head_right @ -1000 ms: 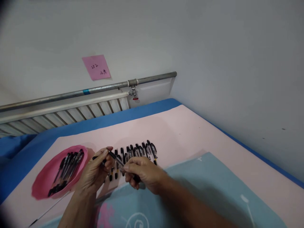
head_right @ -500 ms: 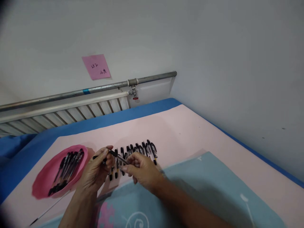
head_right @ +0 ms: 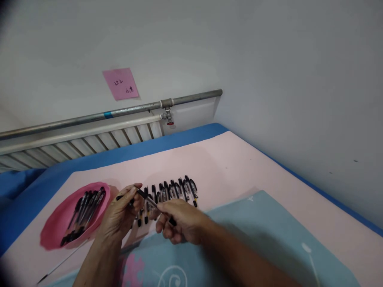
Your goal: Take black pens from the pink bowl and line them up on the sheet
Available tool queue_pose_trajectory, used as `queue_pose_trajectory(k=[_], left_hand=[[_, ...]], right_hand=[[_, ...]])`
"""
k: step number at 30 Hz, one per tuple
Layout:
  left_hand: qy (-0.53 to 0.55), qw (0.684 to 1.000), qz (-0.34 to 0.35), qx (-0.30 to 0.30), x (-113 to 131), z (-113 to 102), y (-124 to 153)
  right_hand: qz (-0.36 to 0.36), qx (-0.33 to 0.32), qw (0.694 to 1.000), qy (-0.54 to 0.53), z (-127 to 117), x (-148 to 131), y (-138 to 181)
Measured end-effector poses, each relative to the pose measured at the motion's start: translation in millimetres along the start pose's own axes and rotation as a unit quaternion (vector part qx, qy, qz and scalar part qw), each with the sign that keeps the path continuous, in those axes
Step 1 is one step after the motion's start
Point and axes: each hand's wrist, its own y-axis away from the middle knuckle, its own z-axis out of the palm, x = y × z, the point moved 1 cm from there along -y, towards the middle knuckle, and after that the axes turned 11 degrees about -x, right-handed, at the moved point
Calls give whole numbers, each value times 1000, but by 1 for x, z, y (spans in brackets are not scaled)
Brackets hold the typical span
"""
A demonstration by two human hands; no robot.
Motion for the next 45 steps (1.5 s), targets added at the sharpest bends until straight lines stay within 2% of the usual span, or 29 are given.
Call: queue_pose_trajectory(k=[1,3,6,8,12,21,24,26,29,32,35,40,43,45], left_hand=[[4,1000,3,4,0,-1,-1],[26,999,14,16,3,-6,-3],[77,995,31,55,8,-16,-7],[107,990,25,89,11,-21,-9],[125,982,31,136,16,-28,-10],[98,967,120,200,32,-52,-10],[110,963,118,214,36,-53,-9],[107,965,101,218,33,-49,-9],[86,972,69,205,23,-39,-11],[75,980,44,180,12,-34,-13],[65,983,36,166,5,-34,-14],[41,989,16,142,-2,-28,-12],[22,991,-2,129,-8,-15,-9],[7,993,-19,120,-13,-5,-6]], right_hand=[[3,7,1000,21,-1,0,0],[-44,67,992,102,-4,1,0],[-123,167,949,236,-7,2,0],[-131,188,932,281,-8,1,1],[-134,195,922,307,-10,-1,4],[-162,207,913,312,-19,-3,11],[-186,271,891,313,-34,-14,17],[-198,352,846,348,-51,-23,24],[-141,435,775,437,-79,-32,36],[-26,436,742,509,-98,-29,41],[25,417,735,534,-103,-20,37],[39,401,733,548,-98,-12,30],[36,400,734,547,-95,-15,32],[4,409,746,526,-92,-19,35]])
